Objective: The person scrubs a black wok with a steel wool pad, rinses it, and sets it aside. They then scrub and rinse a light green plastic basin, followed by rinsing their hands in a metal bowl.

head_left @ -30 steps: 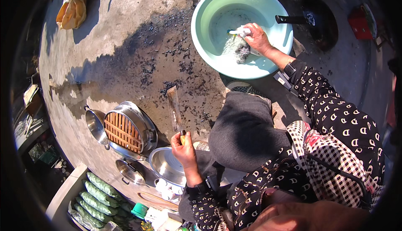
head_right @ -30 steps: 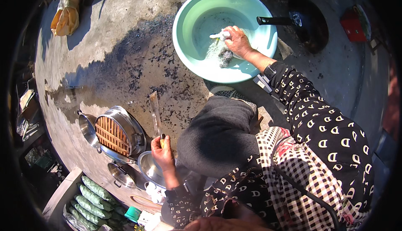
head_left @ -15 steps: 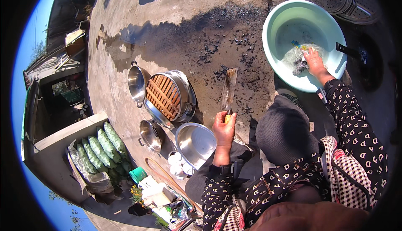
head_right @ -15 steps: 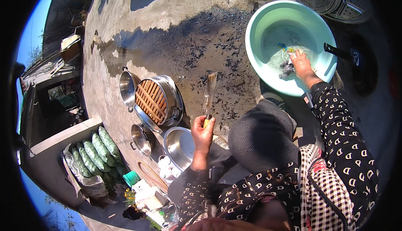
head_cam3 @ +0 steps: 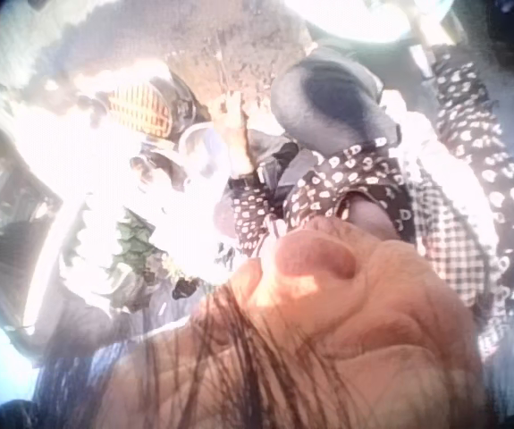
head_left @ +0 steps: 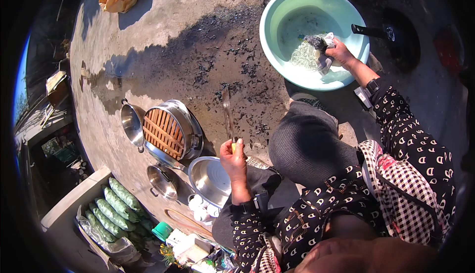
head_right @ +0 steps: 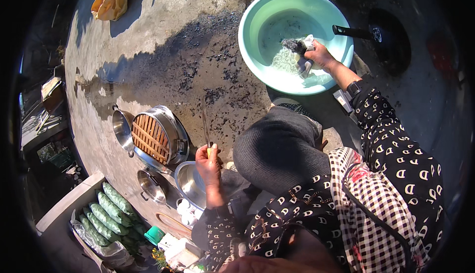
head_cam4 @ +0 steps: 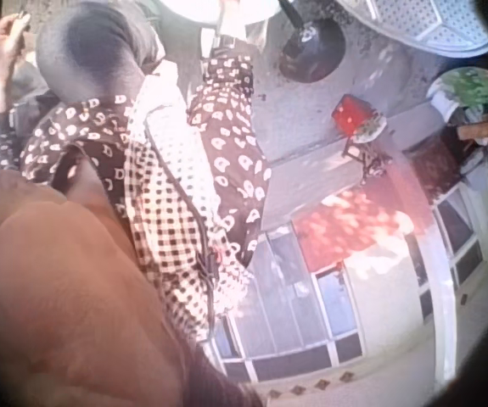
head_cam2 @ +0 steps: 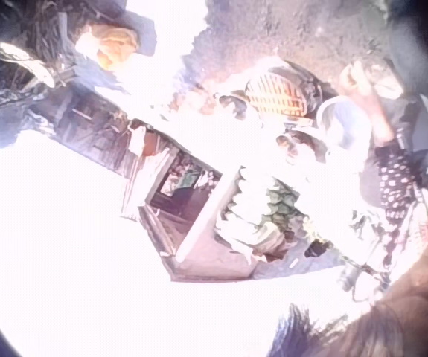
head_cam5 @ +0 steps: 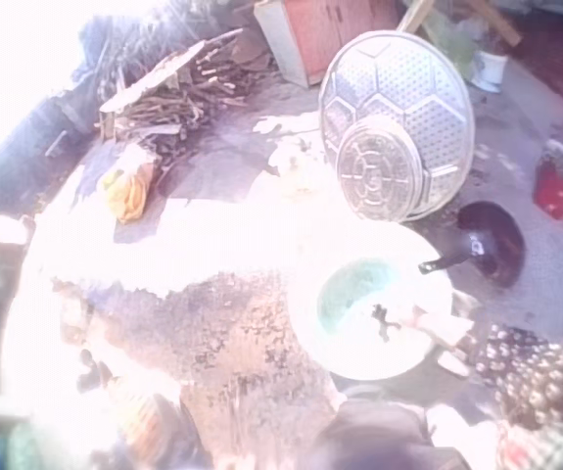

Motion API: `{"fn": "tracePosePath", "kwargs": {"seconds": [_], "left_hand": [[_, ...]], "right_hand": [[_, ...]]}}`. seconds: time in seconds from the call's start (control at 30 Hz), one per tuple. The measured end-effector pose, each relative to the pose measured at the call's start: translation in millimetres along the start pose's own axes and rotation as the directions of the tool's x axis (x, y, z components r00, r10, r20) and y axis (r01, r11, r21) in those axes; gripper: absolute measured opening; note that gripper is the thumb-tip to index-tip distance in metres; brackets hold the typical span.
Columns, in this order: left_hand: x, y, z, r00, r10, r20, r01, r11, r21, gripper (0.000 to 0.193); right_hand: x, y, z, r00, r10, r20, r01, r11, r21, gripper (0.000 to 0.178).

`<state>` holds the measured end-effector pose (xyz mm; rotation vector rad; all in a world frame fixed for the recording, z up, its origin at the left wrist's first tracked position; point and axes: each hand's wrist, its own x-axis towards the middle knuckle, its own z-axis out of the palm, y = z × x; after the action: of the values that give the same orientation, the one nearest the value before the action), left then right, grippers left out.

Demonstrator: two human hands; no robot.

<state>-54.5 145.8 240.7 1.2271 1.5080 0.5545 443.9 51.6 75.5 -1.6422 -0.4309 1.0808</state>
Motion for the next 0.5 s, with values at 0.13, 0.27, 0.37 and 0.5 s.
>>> {"fn": "tracePosePath", "kwargs": {"seconds": [0.13,0.27,0.37,0.5], "left_hand": [[-5,6,5,1.0,0.008,-0.003,-0.008,1.0,-0.023,0.02],[-6,5,4,1.0,0.001,0.001,-0.001,1.0,-0.01,0.021],[-5,2,1,1.0,-0.004,0.005,0.004,1.0,-0.005,0.021],[-4,2,1,1.0,0.0,0.008,0.001,1.0,-0.024,0.021]], "right_hand": [[-18,-19,9,0.996,0.043,0.074,-0.062,0.959,0.276,0.043],[-29,-28,9,0.993,0.04,0.107,-0.078,0.922,0.378,0.033],[-30,-26,1,0.995,0.071,0.069,-0.09,0.937,0.338,0.027],[-19,-16,-9,0.993,0.106,-0.06,-0.086,0.959,0.269,0.03]]}}
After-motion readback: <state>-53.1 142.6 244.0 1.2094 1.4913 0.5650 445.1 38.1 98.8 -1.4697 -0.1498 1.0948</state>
